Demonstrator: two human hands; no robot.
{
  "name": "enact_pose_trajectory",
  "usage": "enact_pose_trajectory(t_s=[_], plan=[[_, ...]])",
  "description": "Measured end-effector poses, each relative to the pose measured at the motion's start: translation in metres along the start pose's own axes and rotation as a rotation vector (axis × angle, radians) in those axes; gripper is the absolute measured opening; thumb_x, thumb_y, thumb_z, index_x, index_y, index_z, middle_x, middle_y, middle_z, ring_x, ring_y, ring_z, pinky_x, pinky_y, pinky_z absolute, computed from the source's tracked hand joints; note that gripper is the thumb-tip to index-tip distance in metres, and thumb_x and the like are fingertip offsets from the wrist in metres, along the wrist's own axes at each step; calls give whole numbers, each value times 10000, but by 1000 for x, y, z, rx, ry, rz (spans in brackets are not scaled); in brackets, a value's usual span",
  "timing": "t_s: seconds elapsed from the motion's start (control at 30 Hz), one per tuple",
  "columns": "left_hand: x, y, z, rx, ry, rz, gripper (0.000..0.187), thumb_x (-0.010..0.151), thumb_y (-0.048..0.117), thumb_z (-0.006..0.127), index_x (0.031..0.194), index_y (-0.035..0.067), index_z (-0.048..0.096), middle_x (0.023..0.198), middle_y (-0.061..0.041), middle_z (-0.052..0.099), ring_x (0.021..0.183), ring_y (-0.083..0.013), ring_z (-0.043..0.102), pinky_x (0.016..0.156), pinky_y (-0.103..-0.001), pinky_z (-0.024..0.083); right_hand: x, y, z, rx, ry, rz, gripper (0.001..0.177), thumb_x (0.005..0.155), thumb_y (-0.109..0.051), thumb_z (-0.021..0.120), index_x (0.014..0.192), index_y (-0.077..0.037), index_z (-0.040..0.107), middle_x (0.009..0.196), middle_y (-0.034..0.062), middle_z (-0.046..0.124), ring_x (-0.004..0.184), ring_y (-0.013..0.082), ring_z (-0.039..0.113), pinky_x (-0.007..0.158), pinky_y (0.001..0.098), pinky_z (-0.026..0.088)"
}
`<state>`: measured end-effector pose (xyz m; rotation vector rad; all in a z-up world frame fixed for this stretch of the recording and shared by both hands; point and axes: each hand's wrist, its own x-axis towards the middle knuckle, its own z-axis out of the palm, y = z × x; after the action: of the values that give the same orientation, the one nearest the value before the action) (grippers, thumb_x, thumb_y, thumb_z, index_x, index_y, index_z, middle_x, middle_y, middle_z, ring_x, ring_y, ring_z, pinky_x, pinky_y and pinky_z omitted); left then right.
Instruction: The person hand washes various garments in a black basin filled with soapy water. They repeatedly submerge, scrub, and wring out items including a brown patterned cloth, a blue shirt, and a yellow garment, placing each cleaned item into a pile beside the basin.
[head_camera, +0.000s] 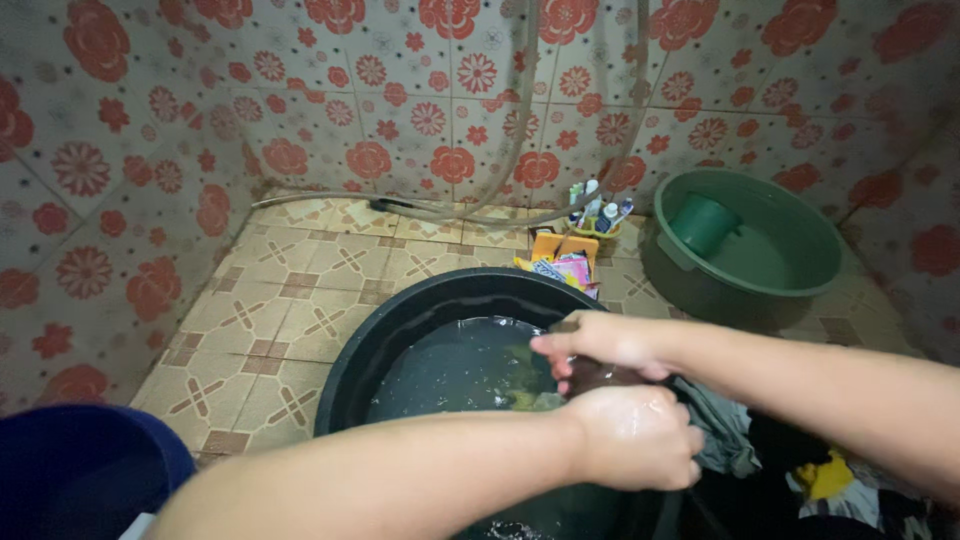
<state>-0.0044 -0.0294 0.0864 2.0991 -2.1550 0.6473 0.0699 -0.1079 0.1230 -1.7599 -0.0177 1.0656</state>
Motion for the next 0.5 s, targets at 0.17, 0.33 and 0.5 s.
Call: enact_pose_trajectory(t_s=[0.17,0.33,0.5], plan=[[-4,16,66,1,-218,5,157,761,251,647,674,175,755,827,-33,739,783,-249,737,659,-409,591,40,50,-3,-181,28,-78,442,1006,-330,623,682,-32,581,645,57,622,606,178,642,619,355,544],[-12,38,112,-44,-475,70,161,807,229,640,752,180,783,821,-29,747,730,-244,735,633,-429,589,94,127,5,-211,205,-212,444,1029,-307,597,691,-18,590,631,80,624,579,188,636,616,352,560],[-37,24,95,-245,-69,127,151,915,183,622,1043,141,691,996,-60,641,1040,-275,681,927,-418,555,90,184,-30,232,407,-234,394,993,-347,638,766,-26,662,712,84,702,649,185,666,644,344,574]])
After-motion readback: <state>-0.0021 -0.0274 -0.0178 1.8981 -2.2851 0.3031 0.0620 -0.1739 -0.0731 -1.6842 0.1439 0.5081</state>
